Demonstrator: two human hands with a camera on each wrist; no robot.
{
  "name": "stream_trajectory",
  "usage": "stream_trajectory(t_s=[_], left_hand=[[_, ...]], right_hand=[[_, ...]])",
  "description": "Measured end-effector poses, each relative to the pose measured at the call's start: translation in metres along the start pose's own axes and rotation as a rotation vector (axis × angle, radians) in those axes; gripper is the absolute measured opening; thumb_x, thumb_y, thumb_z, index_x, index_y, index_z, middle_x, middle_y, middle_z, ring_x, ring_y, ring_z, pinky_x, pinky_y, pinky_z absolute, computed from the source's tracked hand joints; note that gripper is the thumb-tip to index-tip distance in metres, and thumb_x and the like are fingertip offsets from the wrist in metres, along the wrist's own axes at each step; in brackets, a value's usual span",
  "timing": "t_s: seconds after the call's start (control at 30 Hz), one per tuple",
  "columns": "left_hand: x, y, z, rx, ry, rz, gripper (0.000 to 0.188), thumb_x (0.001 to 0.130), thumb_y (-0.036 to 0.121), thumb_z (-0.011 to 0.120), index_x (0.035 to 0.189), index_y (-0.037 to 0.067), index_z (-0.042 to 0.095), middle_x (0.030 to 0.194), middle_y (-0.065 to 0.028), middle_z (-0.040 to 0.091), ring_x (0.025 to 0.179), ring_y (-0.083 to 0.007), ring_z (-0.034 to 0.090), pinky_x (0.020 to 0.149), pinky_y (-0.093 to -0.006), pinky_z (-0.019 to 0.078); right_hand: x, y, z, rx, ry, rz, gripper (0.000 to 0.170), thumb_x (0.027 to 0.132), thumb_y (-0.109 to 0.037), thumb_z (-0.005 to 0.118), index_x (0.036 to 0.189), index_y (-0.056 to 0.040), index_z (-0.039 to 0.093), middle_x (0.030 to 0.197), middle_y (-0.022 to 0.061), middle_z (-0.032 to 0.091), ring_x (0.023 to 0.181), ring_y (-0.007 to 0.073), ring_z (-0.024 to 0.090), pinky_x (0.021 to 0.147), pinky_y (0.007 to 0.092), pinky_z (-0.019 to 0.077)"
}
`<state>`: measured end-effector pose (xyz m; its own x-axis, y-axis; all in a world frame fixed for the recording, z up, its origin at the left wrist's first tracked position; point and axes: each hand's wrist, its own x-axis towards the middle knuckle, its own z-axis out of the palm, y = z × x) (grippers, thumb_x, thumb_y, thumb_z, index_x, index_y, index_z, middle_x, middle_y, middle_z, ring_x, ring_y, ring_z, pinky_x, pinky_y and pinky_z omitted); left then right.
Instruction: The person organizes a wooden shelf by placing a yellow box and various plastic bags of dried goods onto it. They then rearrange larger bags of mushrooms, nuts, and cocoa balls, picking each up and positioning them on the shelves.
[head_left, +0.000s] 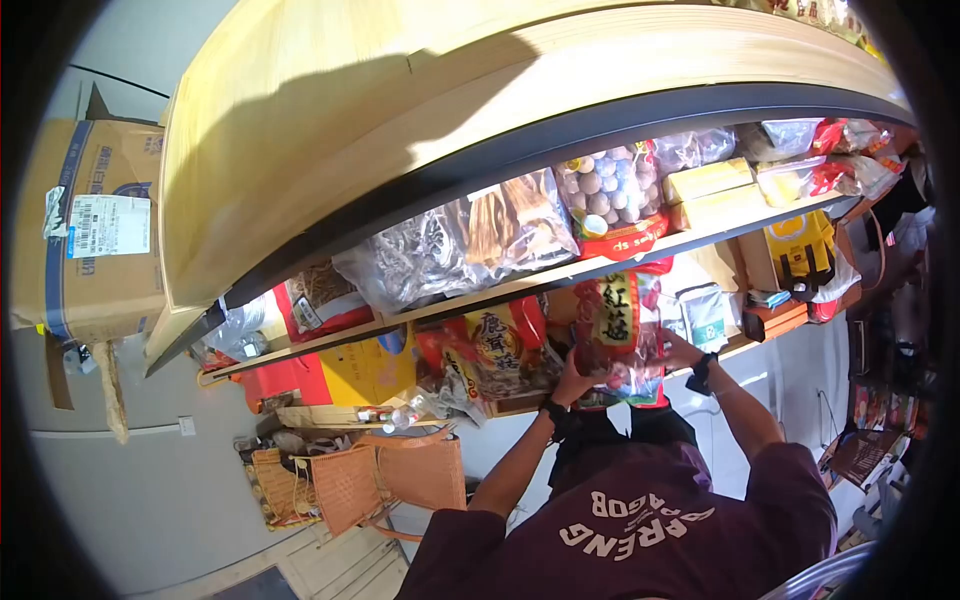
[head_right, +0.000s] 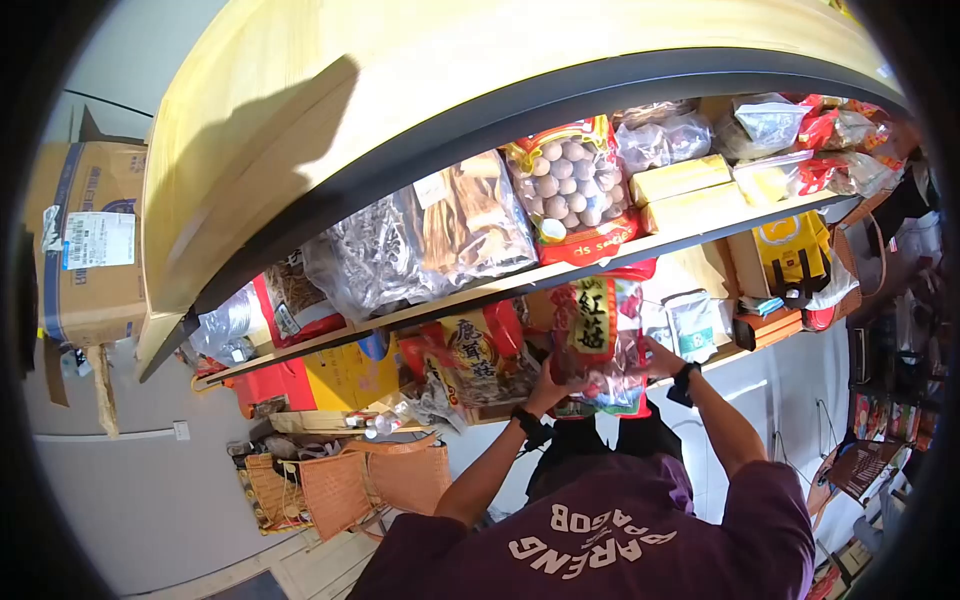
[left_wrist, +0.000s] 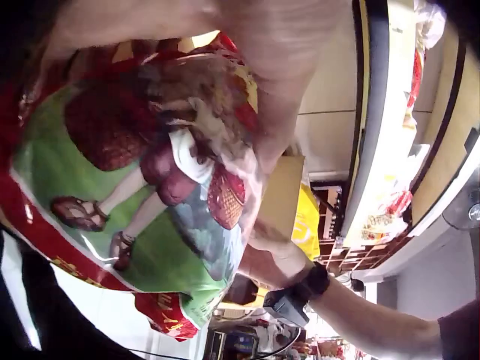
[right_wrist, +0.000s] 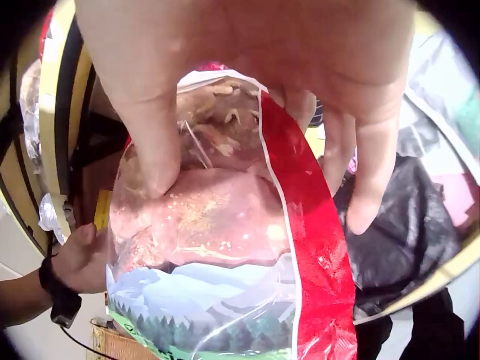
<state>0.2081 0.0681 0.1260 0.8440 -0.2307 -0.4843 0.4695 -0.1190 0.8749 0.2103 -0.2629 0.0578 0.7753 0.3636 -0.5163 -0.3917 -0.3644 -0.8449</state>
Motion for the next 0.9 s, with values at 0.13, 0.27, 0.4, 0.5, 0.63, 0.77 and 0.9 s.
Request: stream_trajectory(t_s=[0.13,0.27,0.4,0.5,0.63,0.77,0.9], left_hand=[[0.035,-0.022,-0.024,0.047,0.072,-0.015,0.115,0.059,0.040,0.097,0.145,-0.003,0.035,0.140,-0.0188,0.052,0.129,-0.0283,0.052,0.109,-0.0397,0.0420],[0.047,0.001,-0.027,-0.009,0.178,-0.035,0.093,0.068,0.029,0.093,0.139,-0.002,0.042,0.132,-0.0138,0.057,0.119,-0.0238,0.058,0.101,-0.0376,0.0478],[0.064,-0.029,-0.024,-0.137,0.149,-0.113,0.090,0.076,0.029,0.087,0.146,0.000,0.038,0.133,-0.0135,0.056,0.115,-0.0242,0.059,0.097,-0.0363,0.0493],[0.054,-0.019,-0.019,-0.059,0.209,-0.098,0.104,0.077,0.030,0.086,0.151,-0.007,0.023,0.133,-0.0166,0.055,0.121,-0.0245,0.057,0.104,-0.0358,0.0451],[0.043,-0.026,-0.018,0.010,0.255,-0.018,0.096,0.079,0.029,0.085,0.150,-0.004,0.029,0.135,-0.0162,0.055,0.123,-0.0242,0.056,0.105,-0.0355,0.0437],[0.019,-0.062,-0.022,0.040,0.217,0.130,0.081,0.084,0.025,0.081,0.147,0.000,0.037,0.136,-0.0159,0.055,0.122,-0.0246,0.057,0.103,-0.0365,0.0453],[-0.025,-0.070,-0.020,0.148,0.160,0.100,0.070,0.088,0.019,0.078,0.144,0.002,0.040,0.135,-0.0159,0.056,0.123,-0.0249,0.056,0.103,-0.0370,0.0468]], right_hand=[[0.062,-0.010,0.000,-0.058,-0.043,0.034,0.086,0.071,-0.038,0.092,0.135,-0.0024,0.046,0.118,0.0127,0.066,0.108,0.0223,0.063,0.096,0.0346,0.0497],[0.091,-0.043,0.003,-0.240,-0.022,0.071,0.098,0.070,-0.036,0.090,0.146,-0.0026,0.037,0.135,0.0192,0.058,0.124,0.0315,0.057,0.106,0.0385,0.0454],[0.107,-0.029,0.006,-0.187,0.054,0.076,0.101,0.069,-0.028,0.091,0.150,-0.0033,0.036,0.141,0.0203,0.055,0.131,0.0318,0.053,0.110,0.0383,0.0429],[0.099,-0.037,0.011,-0.083,0.087,0.065,0.102,0.068,-0.023,0.091,0.151,-0.0029,0.035,0.141,0.0195,0.056,0.131,0.0293,0.054,0.110,0.0376,0.0428],[0.070,-0.045,0.024,-0.096,0.266,-0.015,0.095,0.073,-0.031,0.087,0.149,-0.0034,0.038,0.137,0.0218,0.058,0.126,0.0333,0.057,0.107,0.0401,0.0454],[0.017,-0.057,0.040,-0.217,0.355,0.011,0.081,0.083,-0.046,0.079,0.145,-0.0050,0.046,0.134,0.0238,0.058,0.126,0.0374,0.057,0.106,0.0428,0.0451],[-0.031,-0.016,0.049,-0.195,0.226,0.140,0.075,0.086,-0.052,0.074,0.139,-0.0032,0.053,0.130,0.0243,0.062,0.122,0.0342,0.060,0.104,0.0409,0.0464]])
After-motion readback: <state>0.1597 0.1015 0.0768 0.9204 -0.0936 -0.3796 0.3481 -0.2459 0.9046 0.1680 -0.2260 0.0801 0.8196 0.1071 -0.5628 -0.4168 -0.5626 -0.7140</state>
